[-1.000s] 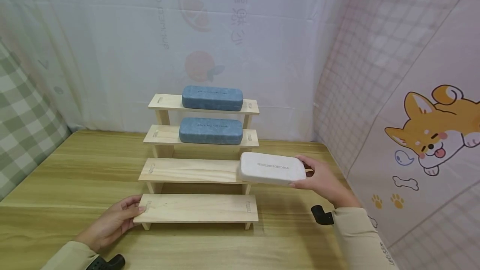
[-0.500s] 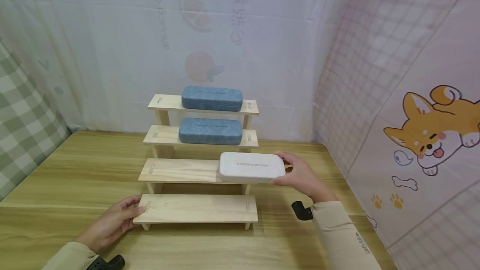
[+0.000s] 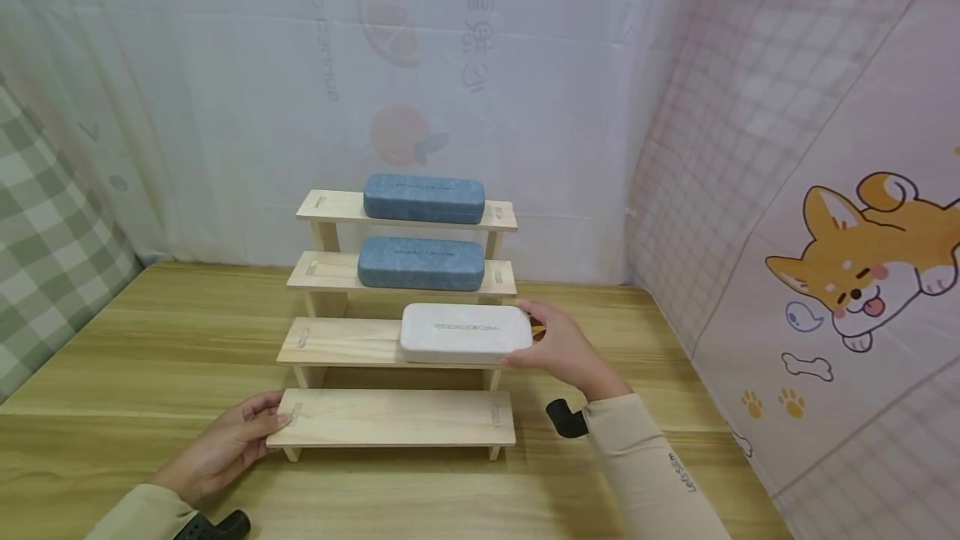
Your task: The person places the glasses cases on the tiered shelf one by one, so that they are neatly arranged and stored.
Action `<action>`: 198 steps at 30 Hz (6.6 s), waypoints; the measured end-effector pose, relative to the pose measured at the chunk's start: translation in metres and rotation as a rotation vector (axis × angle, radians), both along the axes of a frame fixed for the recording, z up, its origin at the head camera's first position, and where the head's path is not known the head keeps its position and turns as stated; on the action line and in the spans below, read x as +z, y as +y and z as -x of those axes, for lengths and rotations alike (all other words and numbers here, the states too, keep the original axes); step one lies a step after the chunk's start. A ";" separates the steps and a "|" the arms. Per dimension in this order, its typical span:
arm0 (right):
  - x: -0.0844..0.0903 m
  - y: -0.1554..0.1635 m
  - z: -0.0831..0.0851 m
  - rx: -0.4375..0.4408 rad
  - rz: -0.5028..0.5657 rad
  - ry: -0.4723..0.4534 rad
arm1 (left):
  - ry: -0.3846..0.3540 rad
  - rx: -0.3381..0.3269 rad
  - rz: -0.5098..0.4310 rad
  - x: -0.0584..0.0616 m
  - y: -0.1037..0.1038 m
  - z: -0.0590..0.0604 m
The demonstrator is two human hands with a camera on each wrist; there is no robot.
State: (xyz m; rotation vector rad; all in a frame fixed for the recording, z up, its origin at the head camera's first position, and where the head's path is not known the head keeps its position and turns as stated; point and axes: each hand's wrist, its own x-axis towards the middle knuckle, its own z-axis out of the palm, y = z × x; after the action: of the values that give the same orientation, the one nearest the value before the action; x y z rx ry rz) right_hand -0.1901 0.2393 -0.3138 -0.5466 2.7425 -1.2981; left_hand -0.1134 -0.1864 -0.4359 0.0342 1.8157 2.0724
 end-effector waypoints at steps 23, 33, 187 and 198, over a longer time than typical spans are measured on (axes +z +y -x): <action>-0.002 -0.046 0.001 0.012 0.037 -0.038 | -0.018 0.009 0.004 0.000 -0.001 0.000; -0.007 -0.056 0.002 0.005 0.030 -0.064 | -0.020 0.009 0.010 0.001 0.000 0.000; -0.082 0.092 0.071 -0.156 -0.179 -0.226 | 0.005 -0.025 -0.050 -0.006 -0.003 0.004; -0.078 0.099 0.060 -0.192 -0.149 -0.193 | 0.009 -0.036 -0.054 -0.005 -0.004 0.003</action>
State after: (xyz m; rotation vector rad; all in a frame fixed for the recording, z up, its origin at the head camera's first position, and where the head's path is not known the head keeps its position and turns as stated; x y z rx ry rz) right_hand -0.2503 0.3378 -0.3922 -0.1412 2.7515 -1.1008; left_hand -0.1168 -0.1902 -0.4413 0.0899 1.7509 2.0997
